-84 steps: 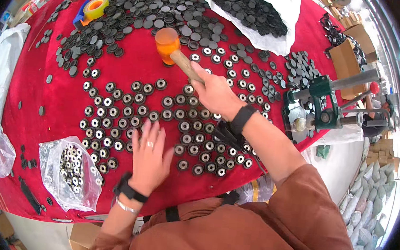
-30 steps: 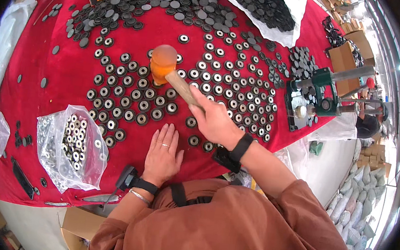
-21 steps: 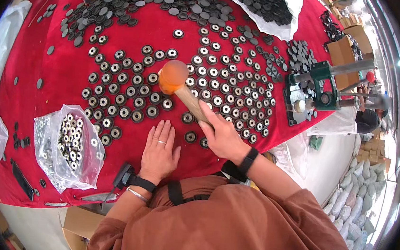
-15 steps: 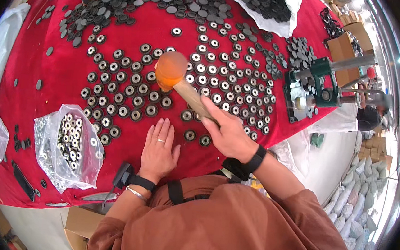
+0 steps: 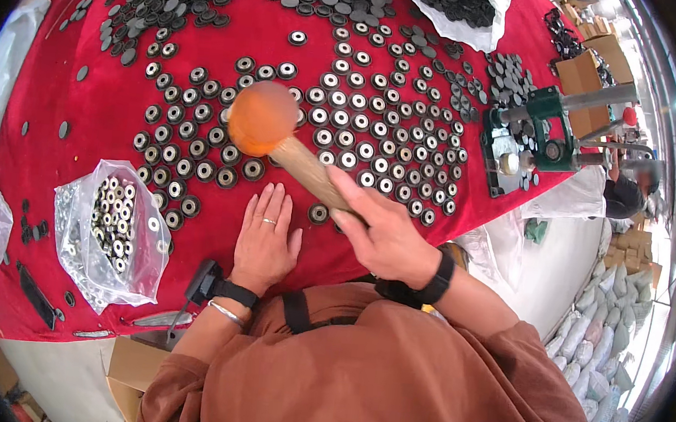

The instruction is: Assembling small metal and plastic components using a rubber mallet and a hand press on a red-covered workbench.

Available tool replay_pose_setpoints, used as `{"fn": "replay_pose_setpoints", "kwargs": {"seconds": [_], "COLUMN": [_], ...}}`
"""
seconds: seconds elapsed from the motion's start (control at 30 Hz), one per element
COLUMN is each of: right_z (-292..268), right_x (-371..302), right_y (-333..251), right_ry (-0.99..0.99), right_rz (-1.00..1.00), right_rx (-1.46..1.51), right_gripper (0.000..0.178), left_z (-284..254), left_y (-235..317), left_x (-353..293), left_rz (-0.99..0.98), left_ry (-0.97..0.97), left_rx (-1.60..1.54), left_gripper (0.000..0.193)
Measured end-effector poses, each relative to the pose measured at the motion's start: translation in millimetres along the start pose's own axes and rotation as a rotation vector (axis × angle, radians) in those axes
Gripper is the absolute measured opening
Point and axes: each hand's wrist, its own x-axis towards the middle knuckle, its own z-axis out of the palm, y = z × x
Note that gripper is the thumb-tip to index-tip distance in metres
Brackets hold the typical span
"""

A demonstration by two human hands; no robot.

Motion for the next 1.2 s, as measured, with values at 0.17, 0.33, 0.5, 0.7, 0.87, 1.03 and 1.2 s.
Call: {"fn": "replay_pose_setpoints", "kwargs": {"seconds": [0.17,0.33,0.5,0.7,0.87,1.03,1.2], "right_z": [18.1,17.5,27.7,-22.8,-86.8,-90.3,-65.1], "right_x": [22.2,-3.9,-1.8,-48.9,-97.7,-122.6,-144.4], "right_y": [2.7,6.3,7.4,15.2,33.5,55.8,73.6], "right_ry": [-0.041,-0.036,-0.140,0.044,0.359,0.684,0.641], "right_rz": [0.063,-0.041,0.075,0.046,0.449,0.685,0.761], "right_rx": [-0.137,0.029,-0.107,0.180,0.238,0.678,0.805], "right_gripper": [0.058,0.056,0.053,0.054,0.052,0.031,0.033], "left_z": [1.5,7.1,10.0,-9.1,-18.4,-15.2,-16.7], "left_y": [-0.5,-3.9,-6.4,-2.2,-3.4,-3.9,5.6], "left_x": [-1.8,-7.0,-8.2,1.9,21.4,29.4,13.4], "left_rz": [-0.012,0.066,0.074,0.205,0.015,0.001,0.077], "left_ry": [0.000,0.062,0.088,0.161,0.176,0.111,0.017], "left_rx": [0.014,-0.014,-0.039,0.010,0.032,0.082,0.023], "left_gripper": [0.058,0.052,0.044,0.057,0.072,0.085,0.081]}}
